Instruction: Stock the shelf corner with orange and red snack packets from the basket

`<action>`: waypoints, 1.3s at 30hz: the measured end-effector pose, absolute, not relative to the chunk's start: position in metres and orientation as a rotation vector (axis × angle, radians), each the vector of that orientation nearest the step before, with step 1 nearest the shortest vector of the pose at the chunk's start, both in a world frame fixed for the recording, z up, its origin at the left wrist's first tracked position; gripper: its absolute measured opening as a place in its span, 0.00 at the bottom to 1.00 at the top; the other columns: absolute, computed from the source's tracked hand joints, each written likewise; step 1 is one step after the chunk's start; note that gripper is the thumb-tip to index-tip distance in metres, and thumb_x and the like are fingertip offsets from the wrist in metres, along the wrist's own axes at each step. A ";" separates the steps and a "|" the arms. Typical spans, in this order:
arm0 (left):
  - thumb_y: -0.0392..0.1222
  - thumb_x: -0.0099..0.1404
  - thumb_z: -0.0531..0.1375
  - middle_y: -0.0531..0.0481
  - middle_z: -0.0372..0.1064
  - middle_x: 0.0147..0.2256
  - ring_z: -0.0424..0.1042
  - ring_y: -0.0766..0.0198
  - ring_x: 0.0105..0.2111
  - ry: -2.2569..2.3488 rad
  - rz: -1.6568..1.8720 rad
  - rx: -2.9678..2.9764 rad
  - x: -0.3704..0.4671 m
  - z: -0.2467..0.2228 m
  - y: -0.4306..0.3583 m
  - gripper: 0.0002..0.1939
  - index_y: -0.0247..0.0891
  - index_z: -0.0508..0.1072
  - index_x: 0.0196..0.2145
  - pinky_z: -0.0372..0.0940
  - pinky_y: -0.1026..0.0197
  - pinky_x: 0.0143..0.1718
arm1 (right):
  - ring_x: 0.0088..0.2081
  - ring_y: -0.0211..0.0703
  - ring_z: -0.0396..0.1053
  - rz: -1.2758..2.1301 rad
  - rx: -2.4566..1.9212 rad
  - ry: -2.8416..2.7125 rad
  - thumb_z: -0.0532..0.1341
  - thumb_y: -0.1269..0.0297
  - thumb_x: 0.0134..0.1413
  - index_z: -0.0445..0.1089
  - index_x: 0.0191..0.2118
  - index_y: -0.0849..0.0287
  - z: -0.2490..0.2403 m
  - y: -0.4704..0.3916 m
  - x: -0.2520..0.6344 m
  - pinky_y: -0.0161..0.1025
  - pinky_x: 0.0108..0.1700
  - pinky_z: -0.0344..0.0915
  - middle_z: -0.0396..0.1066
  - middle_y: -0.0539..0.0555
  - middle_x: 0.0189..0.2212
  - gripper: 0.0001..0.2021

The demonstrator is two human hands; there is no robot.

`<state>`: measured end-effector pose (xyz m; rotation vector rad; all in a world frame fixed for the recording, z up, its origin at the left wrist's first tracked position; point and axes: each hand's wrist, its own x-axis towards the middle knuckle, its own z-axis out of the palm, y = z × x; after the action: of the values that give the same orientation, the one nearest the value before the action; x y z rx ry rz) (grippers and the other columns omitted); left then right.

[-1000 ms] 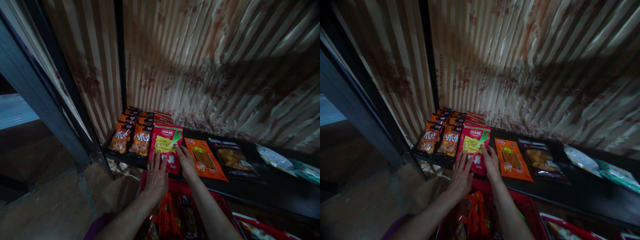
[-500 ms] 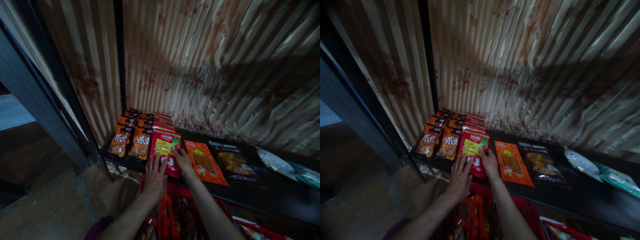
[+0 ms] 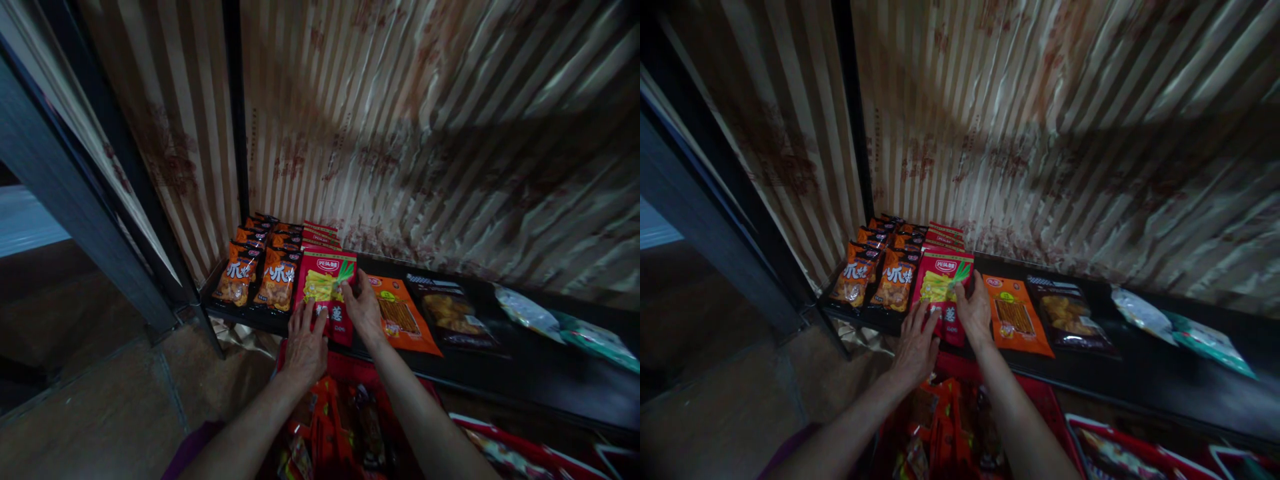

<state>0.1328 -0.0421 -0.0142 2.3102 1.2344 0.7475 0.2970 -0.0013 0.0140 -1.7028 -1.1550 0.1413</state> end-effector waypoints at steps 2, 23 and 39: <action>0.31 0.59 0.52 0.41 0.43 0.66 0.41 0.47 0.66 1.234 0.775 2.318 0.134 -0.018 -0.041 0.32 0.40 0.57 0.62 0.47 0.40 0.63 | 0.63 0.55 0.53 -0.058 -1.750 -1.296 0.53 0.50 0.55 0.55 0.62 0.65 0.026 0.005 0.296 0.54 0.62 0.50 0.58 0.65 0.61 0.34; 0.30 0.56 0.55 0.32 0.35 0.67 0.32 0.44 0.67 1.202 0.731 2.370 0.139 -0.015 -0.045 0.35 0.29 0.55 0.62 0.43 0.37 0.64 | 0.66 0.57 0.44 -0.032 -2.376 -1.832 0.40 0.46 0.63 0.56 0.63 0.48 0.030 0.042 0.261 0.61 0.62 0.38 0.50 0.56 0.66 0.27; 0.35 0.61 0.53 0.32 0.40 0.66 0.34 0.43 0.66 1.173 0.679 2.419 0.135 -0.007 -0.044 0.31 0.30 0.55 0.62 0.41 0.36 0.63 | 0.67 0.54 0.40 0.044 -2.420 -1.871 0.37 0.45 0.63 0.50 0.65 0.45 0.031 0.041 0.263 0.59 0.62 0.40 0.45 0.54 0.67 0.29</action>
<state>0.1352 -0.0441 -0.0074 2.4195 1.1729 0.6794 0.2628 0.0413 0.0308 -2.4200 -1.8711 0.0439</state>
